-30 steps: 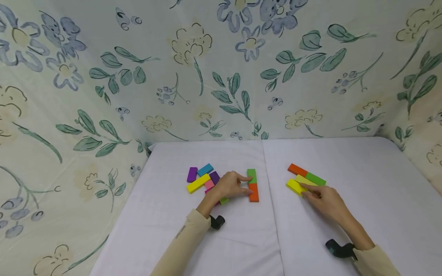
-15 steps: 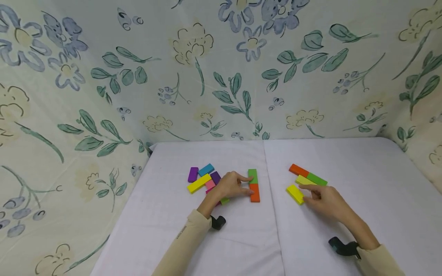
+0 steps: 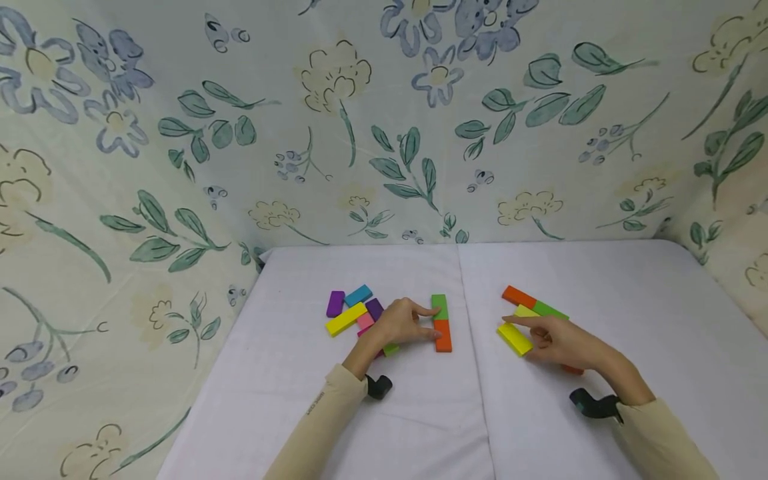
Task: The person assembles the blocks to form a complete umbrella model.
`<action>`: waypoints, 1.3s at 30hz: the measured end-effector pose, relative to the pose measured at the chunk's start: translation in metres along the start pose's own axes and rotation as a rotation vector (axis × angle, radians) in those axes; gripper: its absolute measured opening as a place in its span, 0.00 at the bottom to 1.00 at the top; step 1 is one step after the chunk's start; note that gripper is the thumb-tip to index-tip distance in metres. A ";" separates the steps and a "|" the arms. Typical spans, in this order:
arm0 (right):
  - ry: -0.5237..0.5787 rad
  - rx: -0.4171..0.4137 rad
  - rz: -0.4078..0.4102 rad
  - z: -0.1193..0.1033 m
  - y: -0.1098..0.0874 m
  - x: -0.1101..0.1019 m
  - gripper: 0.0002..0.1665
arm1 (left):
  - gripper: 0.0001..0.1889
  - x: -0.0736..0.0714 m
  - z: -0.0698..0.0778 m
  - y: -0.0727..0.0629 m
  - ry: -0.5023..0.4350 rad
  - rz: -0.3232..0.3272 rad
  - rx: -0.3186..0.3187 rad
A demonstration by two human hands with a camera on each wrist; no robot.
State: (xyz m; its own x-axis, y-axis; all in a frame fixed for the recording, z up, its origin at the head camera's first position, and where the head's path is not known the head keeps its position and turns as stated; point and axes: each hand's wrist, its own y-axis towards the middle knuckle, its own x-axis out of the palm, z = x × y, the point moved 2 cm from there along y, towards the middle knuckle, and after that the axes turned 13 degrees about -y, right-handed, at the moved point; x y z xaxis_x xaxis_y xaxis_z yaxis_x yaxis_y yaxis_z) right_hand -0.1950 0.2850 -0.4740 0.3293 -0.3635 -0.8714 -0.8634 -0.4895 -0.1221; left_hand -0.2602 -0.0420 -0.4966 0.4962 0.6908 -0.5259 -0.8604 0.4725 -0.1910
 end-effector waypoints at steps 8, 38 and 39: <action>-0.012 0.028 -0.059 0.003 0.007 -0.001 0.38 | 0.29 0.000 -0.002 0.001 -0.009 0.001 -0.006; 0.017 0.072 0.170 -0.099 0.027 0.060 0.38 | 0.28 -0.002 0.000 -0.003 -0.019 0.004 -0.029; 0.003 0.076 0.174 -0.103 0.028 0.062 0.38 | 0.28 -0.002 0.001 -0.003 -0.019 0.004 -0.029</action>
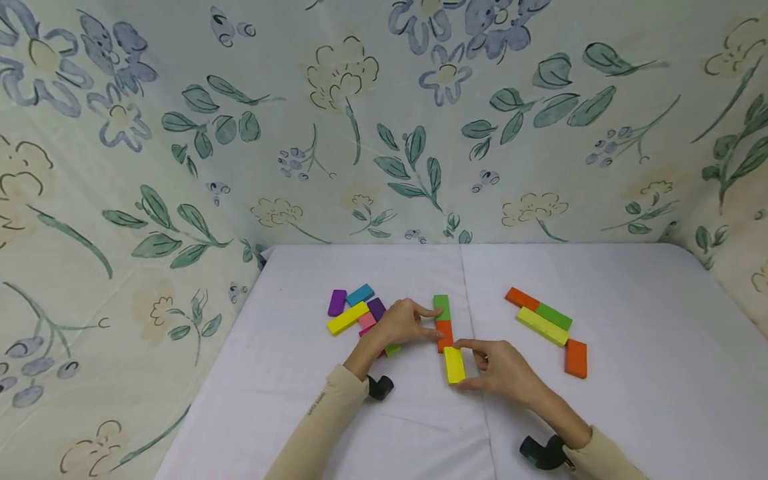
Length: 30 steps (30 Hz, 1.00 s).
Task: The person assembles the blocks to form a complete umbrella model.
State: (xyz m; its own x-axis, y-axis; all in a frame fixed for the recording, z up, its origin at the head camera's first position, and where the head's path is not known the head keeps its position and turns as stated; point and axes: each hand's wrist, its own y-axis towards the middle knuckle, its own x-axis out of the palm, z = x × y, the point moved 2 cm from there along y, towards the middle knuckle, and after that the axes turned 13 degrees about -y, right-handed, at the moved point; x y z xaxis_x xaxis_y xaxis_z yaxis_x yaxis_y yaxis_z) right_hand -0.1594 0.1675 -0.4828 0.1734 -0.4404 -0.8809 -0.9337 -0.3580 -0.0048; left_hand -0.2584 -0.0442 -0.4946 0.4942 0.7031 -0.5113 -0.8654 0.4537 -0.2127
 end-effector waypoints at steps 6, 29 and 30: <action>-0.068 0.035 0.013 -0.017 0.000 0.008 0.39 | 0.28 0.001 0.002 -0.003 -0.007 -0.004 -0.008; -0.206 -0.016 0.033 -0.023 -0.010 0.011 0.32 | 0.28 0.001 0.000 -0.003 -0.006 -0.009 -0.008; -0.197 -0.033 0.028 -0.022 -0.011 0.011 0.30 | 0.28 0.001 0.001 -0.003 -0.003 -0.009 -0.006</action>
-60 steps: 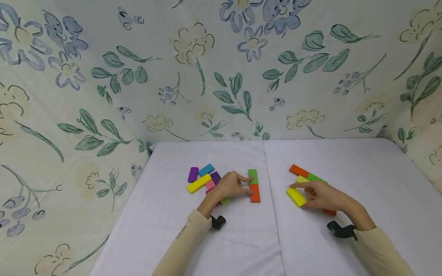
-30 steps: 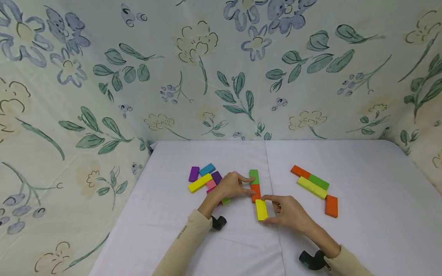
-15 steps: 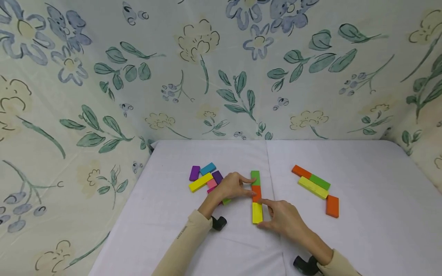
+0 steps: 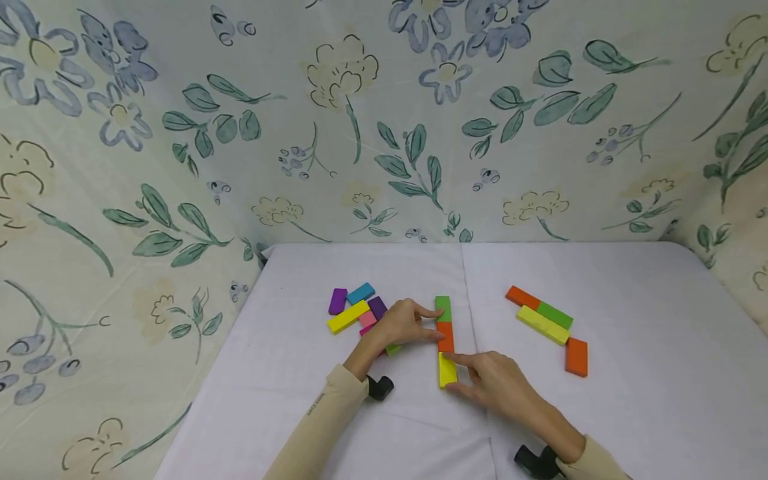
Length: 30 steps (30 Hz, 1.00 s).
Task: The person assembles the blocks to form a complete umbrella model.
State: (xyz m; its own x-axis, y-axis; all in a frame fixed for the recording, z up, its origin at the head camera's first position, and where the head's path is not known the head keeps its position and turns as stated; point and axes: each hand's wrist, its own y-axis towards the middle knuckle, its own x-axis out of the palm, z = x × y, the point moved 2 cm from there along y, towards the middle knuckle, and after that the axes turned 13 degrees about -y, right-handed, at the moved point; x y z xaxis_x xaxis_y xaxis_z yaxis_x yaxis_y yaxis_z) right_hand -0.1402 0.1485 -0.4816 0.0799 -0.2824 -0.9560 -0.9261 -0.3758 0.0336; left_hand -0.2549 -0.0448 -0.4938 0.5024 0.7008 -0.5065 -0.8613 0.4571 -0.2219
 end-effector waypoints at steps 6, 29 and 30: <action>0.058 -0.055 -0.026 0.006 -0.006 0.000 0.24 | 0.29 0.000 0.003 0.000 0.013 -0.003 0.009; 0.082 0.275 0.280 0.117 -0.011 -0.038 0.26 | 0.47 0.010 0.005 -0.021 0.107 -0.058 0.111; 0.060 0.307 0.276 0.124 -0.013 -0.039 0.27 | 0.48 0.011 0.005 -0.021 0.126 -0.057 0.112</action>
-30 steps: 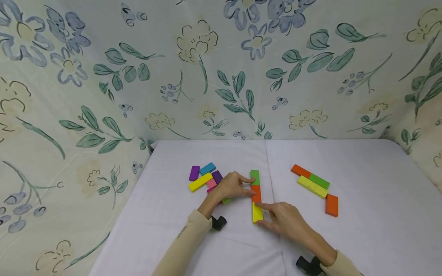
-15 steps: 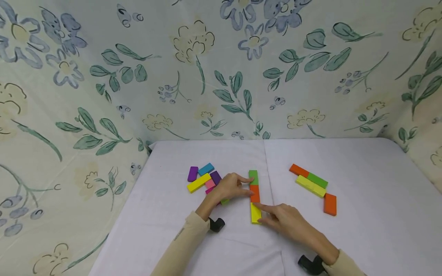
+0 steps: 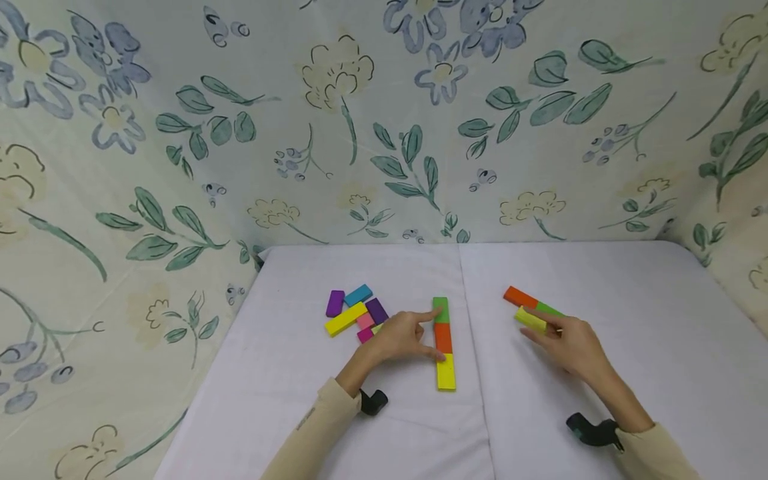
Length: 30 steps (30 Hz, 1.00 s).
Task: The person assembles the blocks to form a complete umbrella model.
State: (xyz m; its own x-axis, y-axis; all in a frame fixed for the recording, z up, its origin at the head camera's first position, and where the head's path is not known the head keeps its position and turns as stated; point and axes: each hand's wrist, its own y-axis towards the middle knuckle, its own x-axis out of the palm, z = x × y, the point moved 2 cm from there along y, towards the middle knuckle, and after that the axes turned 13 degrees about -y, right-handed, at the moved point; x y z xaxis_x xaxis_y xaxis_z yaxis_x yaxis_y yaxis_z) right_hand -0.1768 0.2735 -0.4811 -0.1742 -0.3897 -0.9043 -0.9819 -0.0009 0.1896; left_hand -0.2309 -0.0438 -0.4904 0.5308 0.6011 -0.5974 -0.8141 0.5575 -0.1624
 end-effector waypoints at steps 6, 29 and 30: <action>-0.095 0.096 -0.025 0.026 -0.003 -0.005 0.33 | 0.48 0.002 -0.001 0.001 0.093 0.005 0.016; -0.015 0.045 -0.075 0.028 0.006 0.005 0.24 | 0.46 0.003 -0.003 0.001 0.101 0.000 -0.006; -0.020 0.044 -0.079 0.028 0.006 0.005 0.25 | 0.46 0.003 -0.003 0.001 0.101 -0.001 -0.006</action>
State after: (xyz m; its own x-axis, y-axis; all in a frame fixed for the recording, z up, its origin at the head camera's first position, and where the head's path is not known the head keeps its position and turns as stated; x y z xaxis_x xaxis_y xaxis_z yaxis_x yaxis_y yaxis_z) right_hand -0.1859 0.2976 -0.4954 -0.0971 -0.3714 -0.9234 -0.9949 0.0096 0.1008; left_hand -0.2308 -0.0428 -0.4946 0.5056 0.5395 -0.6733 -0.8151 0.5544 -0.1680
